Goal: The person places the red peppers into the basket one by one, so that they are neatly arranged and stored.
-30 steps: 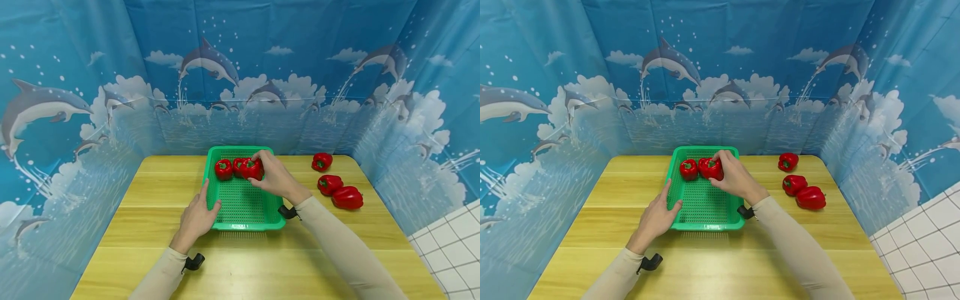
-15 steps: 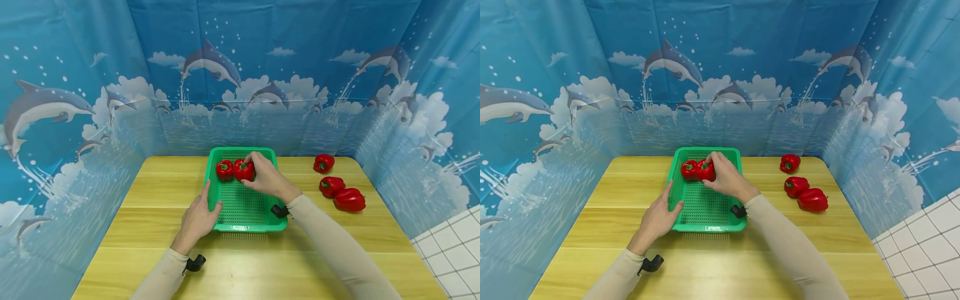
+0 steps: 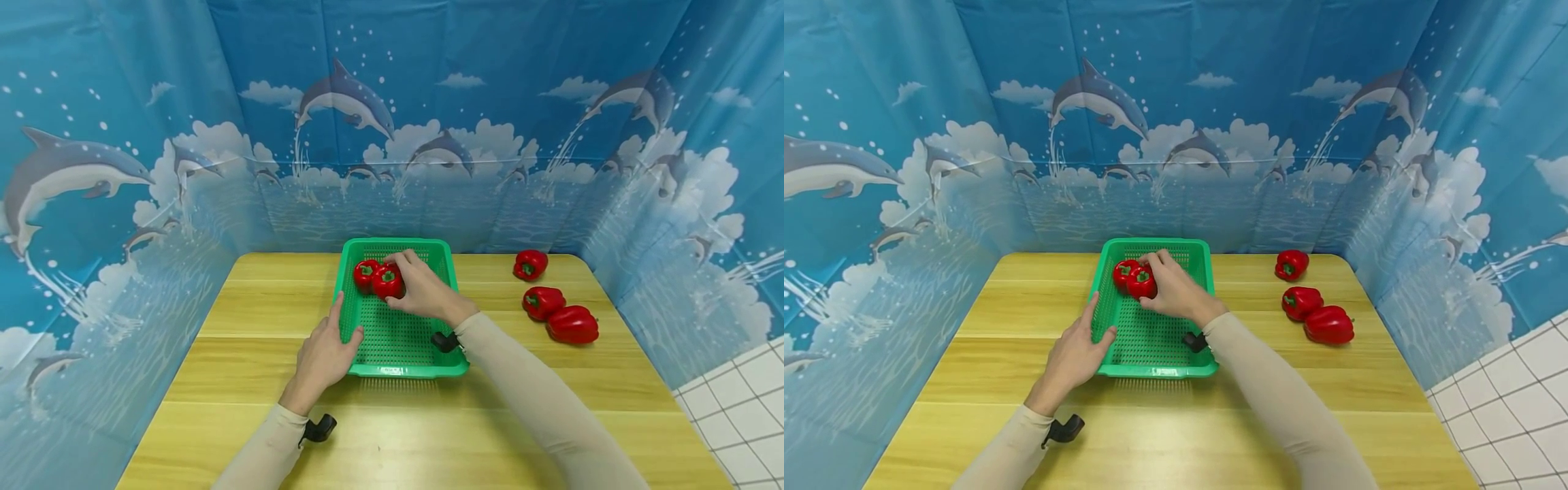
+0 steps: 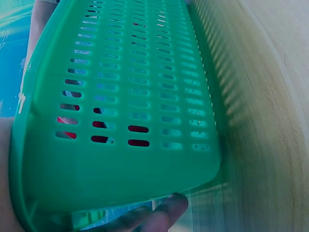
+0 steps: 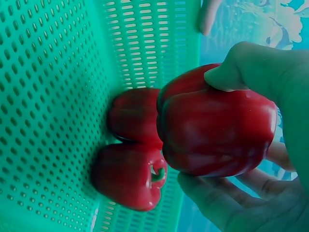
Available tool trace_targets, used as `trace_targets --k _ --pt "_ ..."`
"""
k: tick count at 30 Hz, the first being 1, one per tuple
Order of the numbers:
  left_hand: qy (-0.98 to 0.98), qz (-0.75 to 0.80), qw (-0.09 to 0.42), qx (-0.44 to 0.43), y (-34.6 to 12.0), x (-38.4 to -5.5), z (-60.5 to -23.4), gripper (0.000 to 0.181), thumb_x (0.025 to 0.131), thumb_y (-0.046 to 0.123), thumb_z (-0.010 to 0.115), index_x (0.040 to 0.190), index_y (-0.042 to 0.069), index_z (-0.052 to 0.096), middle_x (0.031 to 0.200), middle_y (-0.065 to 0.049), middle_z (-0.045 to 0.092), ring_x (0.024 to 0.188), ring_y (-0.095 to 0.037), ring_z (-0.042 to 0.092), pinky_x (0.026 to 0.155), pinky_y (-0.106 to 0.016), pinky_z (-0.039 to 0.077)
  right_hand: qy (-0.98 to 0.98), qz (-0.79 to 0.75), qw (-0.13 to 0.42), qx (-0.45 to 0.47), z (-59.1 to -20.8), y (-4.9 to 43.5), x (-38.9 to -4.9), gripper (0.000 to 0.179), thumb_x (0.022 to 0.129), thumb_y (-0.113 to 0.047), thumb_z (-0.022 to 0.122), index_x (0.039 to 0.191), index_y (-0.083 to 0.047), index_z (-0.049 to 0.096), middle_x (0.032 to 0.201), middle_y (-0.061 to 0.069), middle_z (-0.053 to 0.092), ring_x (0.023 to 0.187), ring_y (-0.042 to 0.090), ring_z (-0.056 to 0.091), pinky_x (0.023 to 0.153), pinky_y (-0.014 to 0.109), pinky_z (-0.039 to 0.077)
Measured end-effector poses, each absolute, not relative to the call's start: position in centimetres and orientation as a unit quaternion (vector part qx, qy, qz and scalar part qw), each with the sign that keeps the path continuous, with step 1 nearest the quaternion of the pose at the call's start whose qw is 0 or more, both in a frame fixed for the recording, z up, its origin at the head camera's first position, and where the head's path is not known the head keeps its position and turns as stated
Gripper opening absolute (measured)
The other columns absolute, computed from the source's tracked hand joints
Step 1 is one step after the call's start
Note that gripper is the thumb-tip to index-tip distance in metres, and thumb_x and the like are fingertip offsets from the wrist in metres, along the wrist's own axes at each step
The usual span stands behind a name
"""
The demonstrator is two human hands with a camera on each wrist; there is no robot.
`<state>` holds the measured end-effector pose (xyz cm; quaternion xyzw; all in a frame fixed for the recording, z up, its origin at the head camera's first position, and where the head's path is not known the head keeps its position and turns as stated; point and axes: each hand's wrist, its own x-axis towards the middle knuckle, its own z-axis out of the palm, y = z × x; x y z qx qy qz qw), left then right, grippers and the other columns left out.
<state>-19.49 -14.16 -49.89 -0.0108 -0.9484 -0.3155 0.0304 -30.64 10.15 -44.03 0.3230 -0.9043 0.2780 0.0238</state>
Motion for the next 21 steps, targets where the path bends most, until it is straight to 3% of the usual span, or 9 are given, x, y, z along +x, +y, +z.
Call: trace_targets --k 21 --pt "-0.949 -0.315 0.028 -0.003 -14.2 -19.7 -50.0 0.089 0.116 0.048 0.066 0.189 0.026 0.02 0.132 -0.024 0.078 0.069 -0.026 0.063 0.053 -0.039 0.046 -0.911 0.269 -0.037 0.312 -46.3 8.6 -32.4 0.073 0.1 -0.028 0.092 0.16 -0.005 0.058 0.152 0.02 0.059 0.129 0.035 0.071 0.108 0.048 0.068"
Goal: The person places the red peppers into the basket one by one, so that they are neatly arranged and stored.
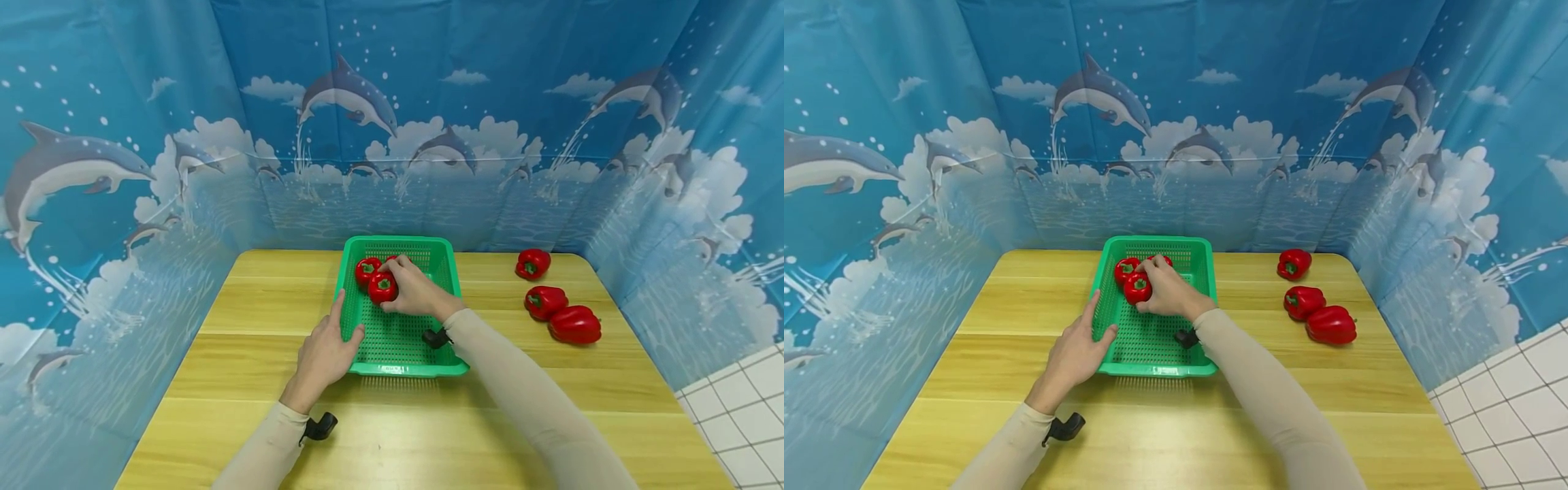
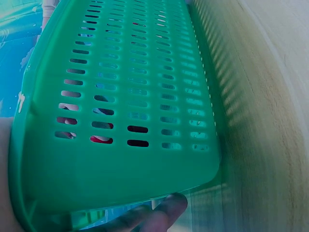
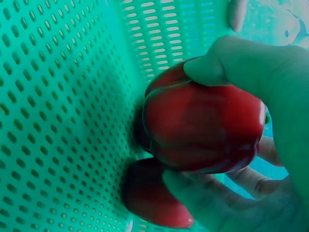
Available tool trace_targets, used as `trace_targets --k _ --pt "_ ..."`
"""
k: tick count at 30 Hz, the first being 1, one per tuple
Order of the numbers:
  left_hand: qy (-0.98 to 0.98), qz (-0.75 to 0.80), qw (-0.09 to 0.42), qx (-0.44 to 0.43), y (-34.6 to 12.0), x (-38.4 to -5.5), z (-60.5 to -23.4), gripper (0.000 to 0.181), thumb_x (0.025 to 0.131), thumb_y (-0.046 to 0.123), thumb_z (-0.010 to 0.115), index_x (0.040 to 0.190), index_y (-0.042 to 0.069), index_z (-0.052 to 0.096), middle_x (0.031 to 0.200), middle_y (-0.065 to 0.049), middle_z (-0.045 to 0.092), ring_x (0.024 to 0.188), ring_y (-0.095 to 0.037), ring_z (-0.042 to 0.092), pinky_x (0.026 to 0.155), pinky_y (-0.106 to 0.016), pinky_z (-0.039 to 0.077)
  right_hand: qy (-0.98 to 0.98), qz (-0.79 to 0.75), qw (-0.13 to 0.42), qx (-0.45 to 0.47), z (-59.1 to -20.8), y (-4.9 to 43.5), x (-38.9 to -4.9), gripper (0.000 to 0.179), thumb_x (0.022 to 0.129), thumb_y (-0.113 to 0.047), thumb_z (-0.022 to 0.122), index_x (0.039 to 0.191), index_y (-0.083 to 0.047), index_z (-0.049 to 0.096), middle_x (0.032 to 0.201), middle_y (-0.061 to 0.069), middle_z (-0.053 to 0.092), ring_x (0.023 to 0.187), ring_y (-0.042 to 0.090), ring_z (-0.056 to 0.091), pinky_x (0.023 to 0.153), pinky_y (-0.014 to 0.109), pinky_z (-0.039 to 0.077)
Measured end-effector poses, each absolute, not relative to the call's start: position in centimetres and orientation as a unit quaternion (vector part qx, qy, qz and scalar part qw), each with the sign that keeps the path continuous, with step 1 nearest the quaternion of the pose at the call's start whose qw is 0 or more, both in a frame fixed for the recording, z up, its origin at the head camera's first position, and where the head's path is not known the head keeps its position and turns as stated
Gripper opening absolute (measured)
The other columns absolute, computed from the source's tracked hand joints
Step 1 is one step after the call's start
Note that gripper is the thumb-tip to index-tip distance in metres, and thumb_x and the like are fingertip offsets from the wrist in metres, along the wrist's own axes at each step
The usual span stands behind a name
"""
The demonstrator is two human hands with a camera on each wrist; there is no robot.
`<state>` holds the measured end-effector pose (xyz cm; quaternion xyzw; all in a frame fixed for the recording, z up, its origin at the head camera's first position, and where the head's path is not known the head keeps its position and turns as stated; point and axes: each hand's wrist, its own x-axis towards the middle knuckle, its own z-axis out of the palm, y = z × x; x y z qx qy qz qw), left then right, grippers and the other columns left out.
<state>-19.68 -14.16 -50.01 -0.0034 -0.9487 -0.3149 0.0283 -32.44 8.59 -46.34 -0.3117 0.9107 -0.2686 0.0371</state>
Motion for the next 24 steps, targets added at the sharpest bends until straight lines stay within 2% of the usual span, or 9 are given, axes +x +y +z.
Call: trace_targets --k 15,20,24 --pt "-0.949 -0.315 0.03 -0.002 -14.2 -19.6 -49.8 0.09 0.115 0.047 0.067 0.189 0.026 0.02 0.131 -0.024 0.078 0.064 -0.025 0.061 0.053 -0.039 0.046 0.914 -0.243 0.044 -0.321 -47.2 7.4 -32.9 0.076 0.098 -0.027 0.094 0.162 -0.01 0.057 0.154 0.018 0.06 0.134 0.034 0.068 0.111 0.049 0.066" --pt "-0.949 -0.315 0.027 -0.002 -14.2 -19.5 -49.8 0.091 0.115 0.047 0.067 0.19 0.028 0.019 0.135 -0.025 0.078 0.063 -0.026 0.06 0.052 -0.039 0.045 0.917 -0.237 0.052 -0.317 -47.3 7.0 -32.7 0.076 0.097 -0.026 0.096 0.161 -0.012 0.056 0.151 0.018 0.061 0.13 0.033 0.067 0.109 0.05 0.066" --pt "-0.948 -0.318 0.026 -0.002 -14.1 -19.5 -49.9 0.09 0.116 0.049 0.065 0.19 0.028 0.018 0.135 -0.025 0.077 0.062 -0.025 0.059 0.051 -0.039 0.044 0.924 -0.221 0.056 -0.307 -47.3 6.8 -32.6 0.076 0.097 -0.029 0.097 0.16 -0.016 0.057 0.146 0.017 0.063 0.121 0.031 0.07 0.103 0.049 0.067"
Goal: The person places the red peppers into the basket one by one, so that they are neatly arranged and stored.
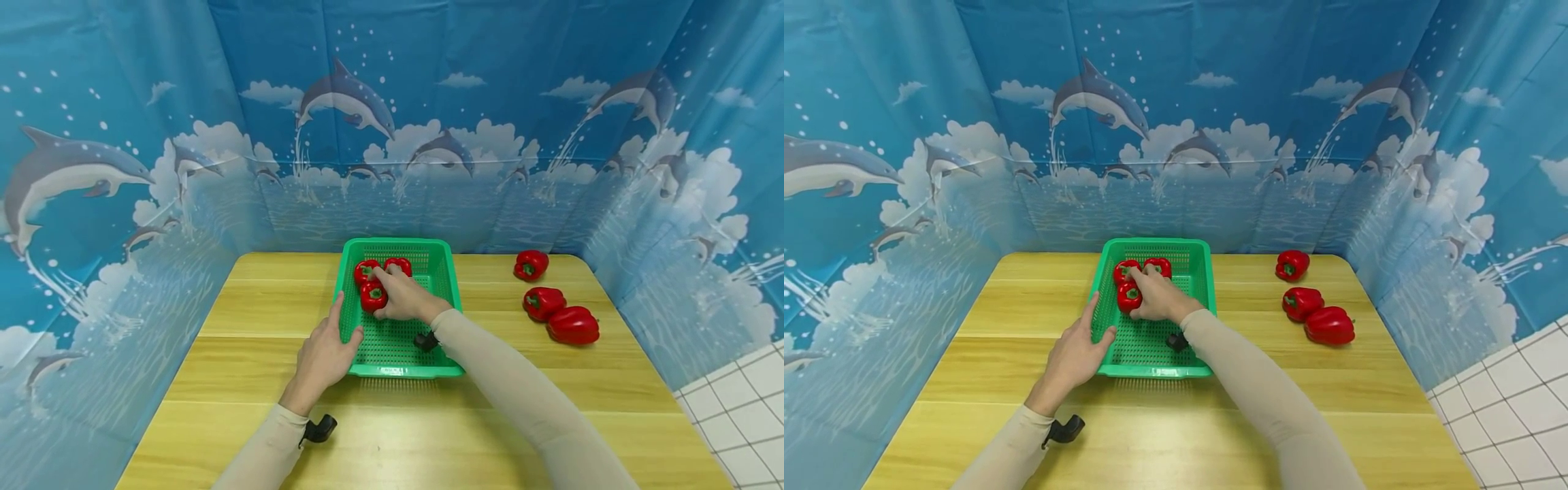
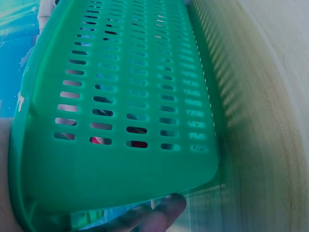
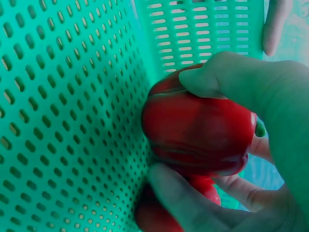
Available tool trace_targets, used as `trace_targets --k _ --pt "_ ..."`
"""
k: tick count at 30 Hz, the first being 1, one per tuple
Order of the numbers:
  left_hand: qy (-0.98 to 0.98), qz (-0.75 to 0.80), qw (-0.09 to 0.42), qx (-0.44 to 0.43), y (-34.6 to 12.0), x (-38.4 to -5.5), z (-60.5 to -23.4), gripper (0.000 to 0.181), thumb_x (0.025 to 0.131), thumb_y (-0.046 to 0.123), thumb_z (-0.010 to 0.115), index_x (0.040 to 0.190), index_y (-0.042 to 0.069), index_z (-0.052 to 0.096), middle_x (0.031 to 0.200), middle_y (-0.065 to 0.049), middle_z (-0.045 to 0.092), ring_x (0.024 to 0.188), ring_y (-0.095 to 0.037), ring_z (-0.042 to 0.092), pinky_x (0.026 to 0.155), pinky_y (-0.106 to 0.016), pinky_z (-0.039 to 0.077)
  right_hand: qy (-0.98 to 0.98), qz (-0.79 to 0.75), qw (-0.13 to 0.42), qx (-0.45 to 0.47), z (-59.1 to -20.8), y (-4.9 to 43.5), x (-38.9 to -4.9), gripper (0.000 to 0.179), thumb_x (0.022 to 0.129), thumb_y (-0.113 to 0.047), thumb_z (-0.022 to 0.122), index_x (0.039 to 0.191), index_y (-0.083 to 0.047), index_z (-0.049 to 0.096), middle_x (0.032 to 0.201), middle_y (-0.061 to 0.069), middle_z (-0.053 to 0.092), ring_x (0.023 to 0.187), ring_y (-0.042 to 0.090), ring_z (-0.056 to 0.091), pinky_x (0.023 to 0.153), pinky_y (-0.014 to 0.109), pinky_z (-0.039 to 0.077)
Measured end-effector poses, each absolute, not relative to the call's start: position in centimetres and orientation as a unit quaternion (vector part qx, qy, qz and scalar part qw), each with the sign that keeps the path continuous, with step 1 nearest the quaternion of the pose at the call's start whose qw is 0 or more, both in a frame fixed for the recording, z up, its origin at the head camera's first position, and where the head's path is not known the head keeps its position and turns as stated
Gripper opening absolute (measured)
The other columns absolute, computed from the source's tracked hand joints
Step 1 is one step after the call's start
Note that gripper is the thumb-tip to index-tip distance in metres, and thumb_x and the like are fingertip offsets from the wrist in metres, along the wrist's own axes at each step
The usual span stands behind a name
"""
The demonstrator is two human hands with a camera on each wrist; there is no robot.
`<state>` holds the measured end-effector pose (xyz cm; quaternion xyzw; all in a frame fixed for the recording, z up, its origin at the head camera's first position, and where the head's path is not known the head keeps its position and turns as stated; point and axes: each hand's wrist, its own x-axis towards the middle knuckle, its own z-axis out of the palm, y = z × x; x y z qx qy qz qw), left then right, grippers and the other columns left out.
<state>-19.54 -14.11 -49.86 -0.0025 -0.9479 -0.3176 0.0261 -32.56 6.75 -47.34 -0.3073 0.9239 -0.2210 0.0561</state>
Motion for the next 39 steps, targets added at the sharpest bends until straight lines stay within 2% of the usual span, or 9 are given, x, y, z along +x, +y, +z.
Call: trace_targets --k 4,7,13,21,29,39 --pt "-0.947 -0.319 0.022 0.0 -14.1 -19.6 -49.9 0.089 0.116 0.051 0.064 0.19 0.029 0.018 0.139 -0.025 0.077 0.06 -0.026 0.059 0.051 -0.039 0.044 0.929 -0.206 0.054 -0.302 -47.4 6.5 -32.5 0.075 0.097 -0.032 0.098 0.159 -0.018 0.058 0.143 0.016 0.065 0.115 0.029 0.069 0.098 0.05 0.065" --pt "-0.948 -0.319 0.021 0.002 -14.1 -19.6 -49.9 0.089 0.116 0.053 0.064 0.19 0.03 0.018 0.141 -0.025 0.077 0.061 -0.026 0.059 0.051 -0.039 0.044 0.93 -0.207 0.055 -0.3 -47.4 6.4 -32.5 0.076 0.096 -0.032 0.099 0.159 -0.018 0.059 0.144 0.017 0.065 0.117 0.029 0.069 0.1 0.052 0.065" --pt "-0.946 -0.323 0.022 0.0 -14.1 -19.6 -49.9 0.089 0.116 0.052 0.063 0.19 0.03 0.018 0.145 -0.026 0.076 0.062 -0.025 0.06 0.051 -0.039 0.044 0.927 -0.222 0.071 -0.292 -47.5 6.0 -32.5 0.079 0.095 -0.031 0.101 0.16 -0.017 0.057 0.151 0.019 0.063 0.125 0.032 0.068 0.106 0.054 0.066" --pt "-0.944 -0.33 0.018 0.001 -14.1 -19.6 -49.8 0.09 0.115 0.048 0.065 0.189 0.029 0.018 0.15 -0.025 0.074 0.061 -0.026 0.059 0.051 -0.039 0.044 0.921 -0.242 0.088 -0.291 -47.5 5.7 -32.6 0.076 0.096 -0.03 0.1 0.158 -0.012 0.059 0.153 0.015 0.068 0.135 0.032 0.063 0.111 0.051 0.064" --pt "-0.944 -0.33 0.026 -0.002 -14.1 -19.5 -49.9 0.088 0.116 0.048 0.064 0.189 0.027 0.021 0.147 -0.026 0.075 0.062 -0.025 0.06 0.051 -0.04 0.045 0.92 -0.246 0.106 -0.287 -47.4 5.7 -32.5 0.083 0.099 -0.032 0.097 0.166 -0.011 0.052 0.16 0.018 0.064 0.144 0.035 0.063 0.119 0.054 0.061" --pt "-0.944 -0.328 0.026 -0.004 -14.2 -19.6 -50.2 0.089 0.116 0.048 0.065 0.19 0.029 0.018 0.15 -0.026 0.075 0.063 -0.024 0.061 0.052 -0.039 0.046 0.923 -0.245 0.094 -0.283 -47.2 6.2 -32.1 0.086 0.099 -0.03 0.098 0.168 -0.011 0.051 0.167 0.016 0.064 0.155 0.04 0.058 0.124 0.06 0.058"
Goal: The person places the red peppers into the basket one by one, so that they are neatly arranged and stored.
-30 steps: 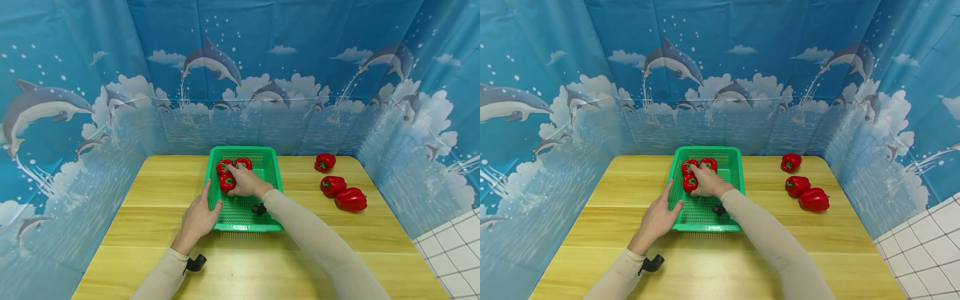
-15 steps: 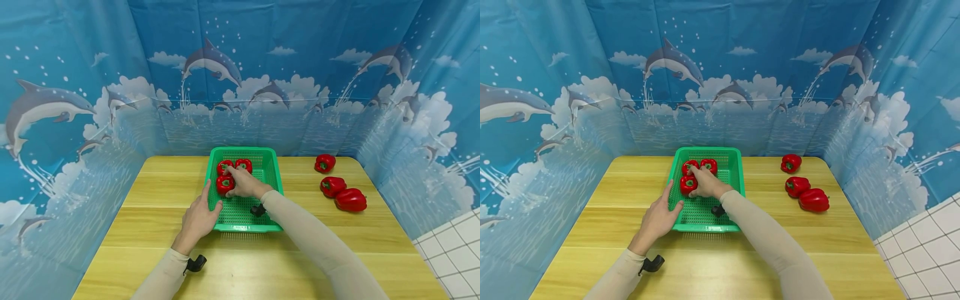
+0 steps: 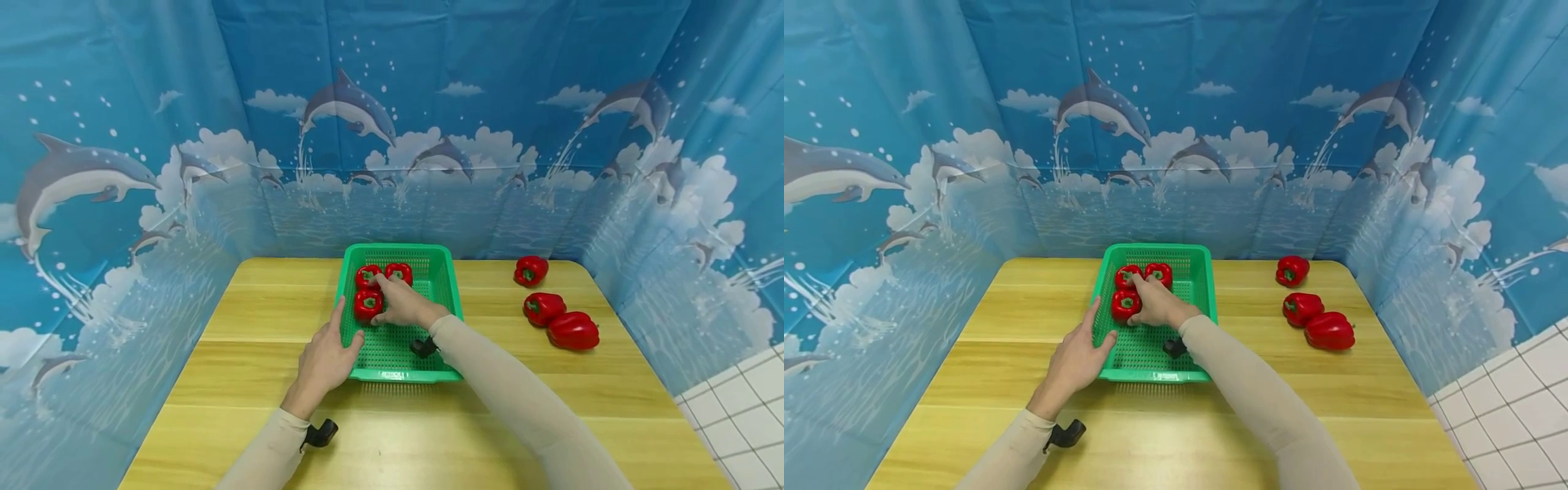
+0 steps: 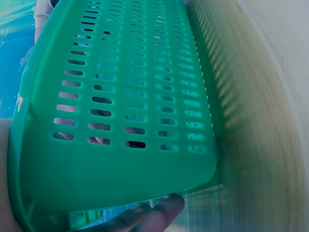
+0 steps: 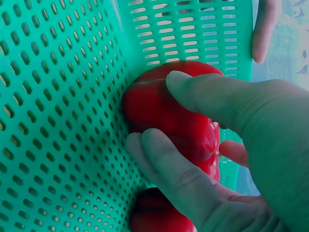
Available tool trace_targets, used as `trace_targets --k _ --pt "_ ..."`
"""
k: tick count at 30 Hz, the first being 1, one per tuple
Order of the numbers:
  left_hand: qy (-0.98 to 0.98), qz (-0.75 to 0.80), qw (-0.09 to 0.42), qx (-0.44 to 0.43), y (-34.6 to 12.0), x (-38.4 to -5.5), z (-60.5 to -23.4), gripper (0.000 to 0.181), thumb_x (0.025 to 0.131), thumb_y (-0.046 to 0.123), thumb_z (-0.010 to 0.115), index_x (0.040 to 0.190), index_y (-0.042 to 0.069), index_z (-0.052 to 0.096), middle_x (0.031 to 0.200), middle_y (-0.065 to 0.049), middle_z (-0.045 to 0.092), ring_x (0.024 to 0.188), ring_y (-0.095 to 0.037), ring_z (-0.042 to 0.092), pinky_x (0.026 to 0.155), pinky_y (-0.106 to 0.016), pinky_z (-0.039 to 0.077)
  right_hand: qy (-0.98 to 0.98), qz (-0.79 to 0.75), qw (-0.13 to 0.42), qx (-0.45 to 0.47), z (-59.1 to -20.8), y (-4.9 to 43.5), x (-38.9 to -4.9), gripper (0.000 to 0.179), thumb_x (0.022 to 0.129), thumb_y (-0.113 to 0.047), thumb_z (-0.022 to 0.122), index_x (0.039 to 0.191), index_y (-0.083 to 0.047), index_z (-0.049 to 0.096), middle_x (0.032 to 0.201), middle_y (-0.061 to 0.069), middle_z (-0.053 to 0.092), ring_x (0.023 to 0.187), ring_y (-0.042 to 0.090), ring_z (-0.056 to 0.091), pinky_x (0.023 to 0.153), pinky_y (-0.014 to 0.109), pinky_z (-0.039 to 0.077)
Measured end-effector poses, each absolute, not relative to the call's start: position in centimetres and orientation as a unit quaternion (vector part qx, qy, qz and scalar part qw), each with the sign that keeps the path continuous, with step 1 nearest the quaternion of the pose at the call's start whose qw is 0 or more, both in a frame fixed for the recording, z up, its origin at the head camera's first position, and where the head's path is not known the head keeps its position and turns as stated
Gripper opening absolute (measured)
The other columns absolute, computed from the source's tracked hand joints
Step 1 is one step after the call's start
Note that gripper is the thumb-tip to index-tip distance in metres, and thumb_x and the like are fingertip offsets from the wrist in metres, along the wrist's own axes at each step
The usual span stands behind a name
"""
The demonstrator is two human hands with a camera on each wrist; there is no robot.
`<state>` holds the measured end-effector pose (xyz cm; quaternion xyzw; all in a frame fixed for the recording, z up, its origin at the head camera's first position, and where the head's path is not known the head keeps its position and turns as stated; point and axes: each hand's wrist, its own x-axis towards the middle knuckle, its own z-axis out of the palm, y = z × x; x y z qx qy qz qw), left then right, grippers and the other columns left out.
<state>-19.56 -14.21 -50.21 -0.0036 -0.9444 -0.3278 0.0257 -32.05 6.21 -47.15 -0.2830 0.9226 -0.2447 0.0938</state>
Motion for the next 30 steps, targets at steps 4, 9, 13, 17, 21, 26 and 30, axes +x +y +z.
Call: trace_targets --k 4,9,13,17,21,26,30 --pt "-0.944 -0.33 0.025 -0.003 -14.1 -19.5 -50.3 0.089 0.116 0.046 0.066 0.189 0.029 0.019 0.149 -0.026 0.075 0.062 -0.024 0.06 0.051 -0.039 0.045 0.924 -0.243 0.091 -0.282 -46.9 6.6 -31.7 0.085 0.099 -0.029 0.098 0.169 -0.013 0.052 0.168 0.016 0.063 0.159 0.043 0.055 0.124 0.062 0.058" --pt "-0.943 -0.331 0.027 -0.001 -14.2 -19.4 -50.3 0.089 0.115 0.048 0.066 0.189 0.027 0.02 0.144 -0.026 0.077 0.06 -0.024 0.058 0.05 -0.038 0.043 0.923 -0.245 0.082 -0.286 -46.7 7.0 -31.3 0.082 0.1 -0.029 0.097 0.167 -0.012 0.053 0.164 0.02 0.061 0.151 0.04 0.061 0.119 0.059 0.061" --pt "-0.945 -0.327 0.03 -0.001 -14.2 -19.4 -50.4 0.088 0.115 0.049 0.065 0.189 0.027 0.022 0.142 -0.025 0.078 0.062 -0.024 0.06 0.051 -0.039 0.044 0.92 -0.255 0.076 -0.289 -46.6 7.4 -31.1 0.079 0.102 -0.027 0.095 0.167 -0.011 0.054 0.163 0.02 0.06 0.144 0.037 0.062 0.114 0.057 0.064" --pt "-0.946 -0.324 0.031 -0.002 -14.3 -19.4 -50.4 0.087 0.116 0.048 0.065 0.189 0.028 0.022 0.145 -0.026 0.077 0.065 -0.024 0.063 0.052 -0.039 0.046 0.915 -0.274 0.079 -0.285 -46.2 8.1 -31.0 0.076 0.104 -0.026 0.092 0.168 -0.01 0.054 0.165 0.024 0.055 0.12 0.033 0.071 0.104 0.052 0.065" --pt "-0.946 -0.323 0.032 -0.006 -14.3 -19.5 -50.4 0.086 0.116 0.048 0.064 0.189 0.028 0.022 0.148 -0.026 0.076 0.067 -0.024 0.063 0.053 -0.039 0.045 0.91 -0.292 0.076 -0.285 -45.6 9.0 -30.8 0.075 0.106 -0.024 0.09 0.169 -0.009 0.053 0.163 0.026 0.054 0.114 0.037 0.079 0.105 0.052 0.067" --pt "-0.945 -0.324 0.036 -0.007 -14.3 -19.6 -50.5 0.086 0.116 0.048 0.063 0.189 0.029 0.022 0.148 -0.024 0.076 0.07 -0.023 0.064 0.054 -0.039 0.045 0.909 -0.298 0.068 -0.283 -44.6 10.3 -30.1 0.076 0.107 -0.028 0.089 0.171 -0.011 0.053 0.166 0.028 0.053 0.127 0.047 0.077 0.108 0.058 0.066" --pt "-0.945 -0.324 0.036 -0.005 -14.3 -19.7 -50.4 0.087 0.116 0.049 0.064 0.189 0.03 0.022 0.149 -0.024 0.076 0.072 -0.024 0.065 0.055 -0.039 0.045 0.913 -0.281 0.049 -0.291 -44.0 11.3 -29.5 0.072 0.107 -0.033 0.088 0.17 -0.014 0.056 0.166 0.026 0.055 0.125 0.04 0.075 0.105 0.054 0.066"
